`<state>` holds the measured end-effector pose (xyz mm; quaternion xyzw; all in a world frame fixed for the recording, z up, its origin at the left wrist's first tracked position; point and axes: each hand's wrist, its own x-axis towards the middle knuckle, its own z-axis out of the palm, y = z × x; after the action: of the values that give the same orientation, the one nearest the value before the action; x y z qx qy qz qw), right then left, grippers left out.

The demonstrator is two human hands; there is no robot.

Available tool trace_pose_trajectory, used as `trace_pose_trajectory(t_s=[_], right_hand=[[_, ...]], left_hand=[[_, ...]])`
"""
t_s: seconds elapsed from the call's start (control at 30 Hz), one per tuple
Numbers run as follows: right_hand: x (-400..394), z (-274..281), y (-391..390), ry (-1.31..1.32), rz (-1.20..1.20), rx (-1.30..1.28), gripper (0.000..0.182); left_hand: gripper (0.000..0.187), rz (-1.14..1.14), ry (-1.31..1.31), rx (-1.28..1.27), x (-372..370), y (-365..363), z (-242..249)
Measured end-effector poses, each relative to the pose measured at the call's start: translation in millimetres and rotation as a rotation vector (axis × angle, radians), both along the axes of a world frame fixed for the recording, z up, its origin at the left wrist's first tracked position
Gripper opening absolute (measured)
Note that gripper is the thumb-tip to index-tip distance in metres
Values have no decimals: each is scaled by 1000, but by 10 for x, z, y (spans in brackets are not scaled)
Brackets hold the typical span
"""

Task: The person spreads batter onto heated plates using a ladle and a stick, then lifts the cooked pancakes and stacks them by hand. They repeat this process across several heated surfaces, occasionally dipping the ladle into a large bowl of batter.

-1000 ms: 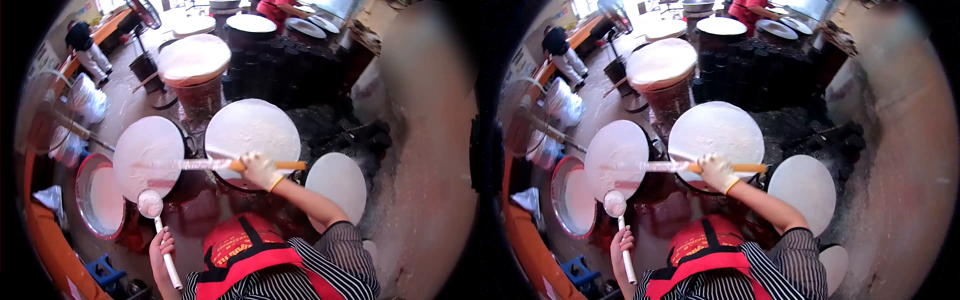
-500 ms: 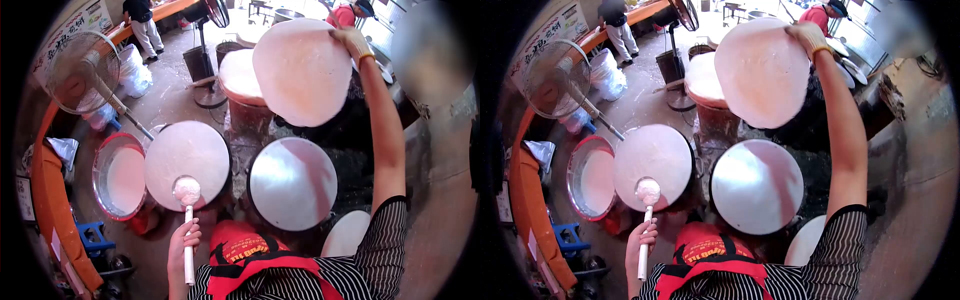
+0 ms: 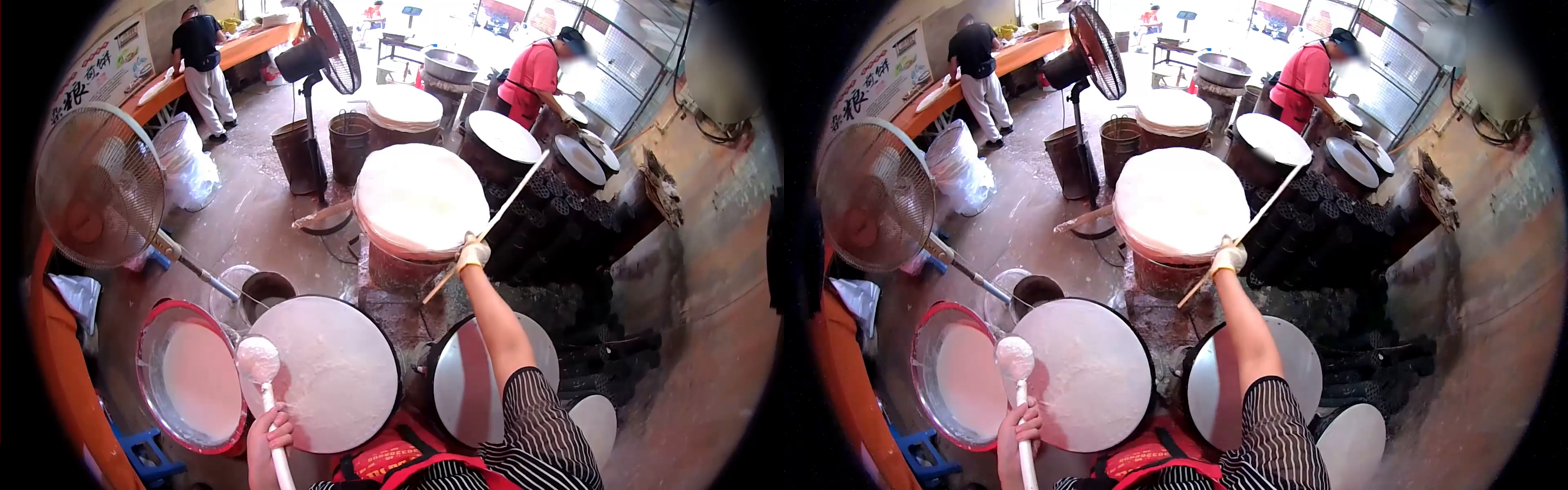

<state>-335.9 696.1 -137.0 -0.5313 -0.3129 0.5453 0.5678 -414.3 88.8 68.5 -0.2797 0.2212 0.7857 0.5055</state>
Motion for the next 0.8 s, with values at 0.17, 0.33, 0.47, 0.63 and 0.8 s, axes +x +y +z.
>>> trace_pose_trajectory(t_s=[0.17, 0.33, 0.47, 0.63, 0.8], right_hand=[[33, 544, -572, -344, 40, 118, 30], [140, 749, -835, -419, -87, 139, 36], [569, 787, -1556, 225, 329, -159, 6], [455, 1500, -3247, -136, 886, -296, 29], [-30, 1262, -4947, -503, 1167, -117, 41]], left_hand=[[18, 104, -131, 51, 106, -178, 69], [24, 205, -178, -59, 381, -307, 464], [25, 306, -307, 107, 421, -709, 417], [35, 392, 114, -152, 34, -1749, 34], [30, -76, 1852, -1893, -1415, -2776, -1657]])
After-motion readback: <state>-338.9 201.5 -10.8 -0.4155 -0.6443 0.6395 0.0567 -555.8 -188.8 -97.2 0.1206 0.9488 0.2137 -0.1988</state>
